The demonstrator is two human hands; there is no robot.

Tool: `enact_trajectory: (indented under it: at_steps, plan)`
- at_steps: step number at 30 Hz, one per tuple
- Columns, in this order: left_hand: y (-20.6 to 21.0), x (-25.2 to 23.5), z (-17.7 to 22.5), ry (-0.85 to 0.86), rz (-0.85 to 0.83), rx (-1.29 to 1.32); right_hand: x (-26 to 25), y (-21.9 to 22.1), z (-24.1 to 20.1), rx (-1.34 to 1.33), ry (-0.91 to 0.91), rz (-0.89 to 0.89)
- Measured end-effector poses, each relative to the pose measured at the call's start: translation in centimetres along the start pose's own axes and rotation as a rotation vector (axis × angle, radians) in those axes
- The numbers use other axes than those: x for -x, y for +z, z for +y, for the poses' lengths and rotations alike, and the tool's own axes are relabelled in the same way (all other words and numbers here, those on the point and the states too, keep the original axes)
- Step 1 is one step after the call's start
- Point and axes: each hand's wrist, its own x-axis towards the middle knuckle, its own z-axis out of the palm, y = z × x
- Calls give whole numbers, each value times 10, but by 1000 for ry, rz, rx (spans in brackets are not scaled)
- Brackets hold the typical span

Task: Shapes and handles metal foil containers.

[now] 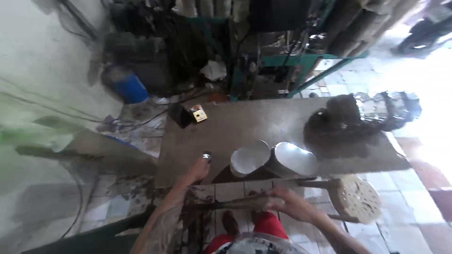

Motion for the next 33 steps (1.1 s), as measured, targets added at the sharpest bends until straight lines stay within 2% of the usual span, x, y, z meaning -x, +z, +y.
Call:
enact_trajectory:
  at_steps: [2, 3, 4, 5, 6, 8, 11, 13, 14, 15, 17, 19, 21, 23, 26, 28, 31, 33]
  plan:
    - [-4, 4, 6, -36, 43, -13, 10, -38, -40, 226, -278, 460]
    - [-4, 0, 3, -42, 61, -34, 2, -60, -48, 395, -325, 575]
    - [-2, -4, -3, -50, 60, -68, -9, -78, -48, 515, -291, 547]
    - [1, -8, -8, -58, 36, -95, -21, -91, -42, 593, -207, 427]
    - [2, -9, -10, -65, 15, -101, -31, -96, -34, 622, -118, 292]
    - [-8, -5, -1, -86, 57, -92, -41, -95, -14, 554, -112, 245]
    - [-26, 31, 61, -90, 405, 42, -41, -103, 0, 318, -223, 255]
    - [-25, 52, 132, -7, 493, 89, -40, -112, 3, 219, -236, 182]
    - [-19, 52, 166, 40, 437, 32, -40, -117, 4, 197, -242, 153]
    - [-13, 47, 195, 55, 307, -72, -40, -118, 6, 173, -254, 142]
    - [-8, 25, 221, 51, -19, -220, -42, -118, 8, 138, -265, 141]
    - [-17, 5, 214, 108, -200, -161, -42, -121, 7, 131, -246, 133]
    - [-32, -6, 199, 203, -392, 41, -42, -119, 10, 148, -253, 147]
    - [-40, -13, 190, 234, -504, 126, -41, -113, 11, 184, -280, 200]
    - [-40, -20, 182, 247, -546, 204, -40, -103, 12, 237, -295, 251]
    - [-38, -19, 184, 253, -505, 179, -39, -99, 12, 256, -287, 281]
    - [-31, -2, 200, 216, -285, -4, -38, -94, 7, 415, -249, 317]
    - [-19, 30, 206, 301, -45, -119, -26, -87, -12, 523, -254, 428]
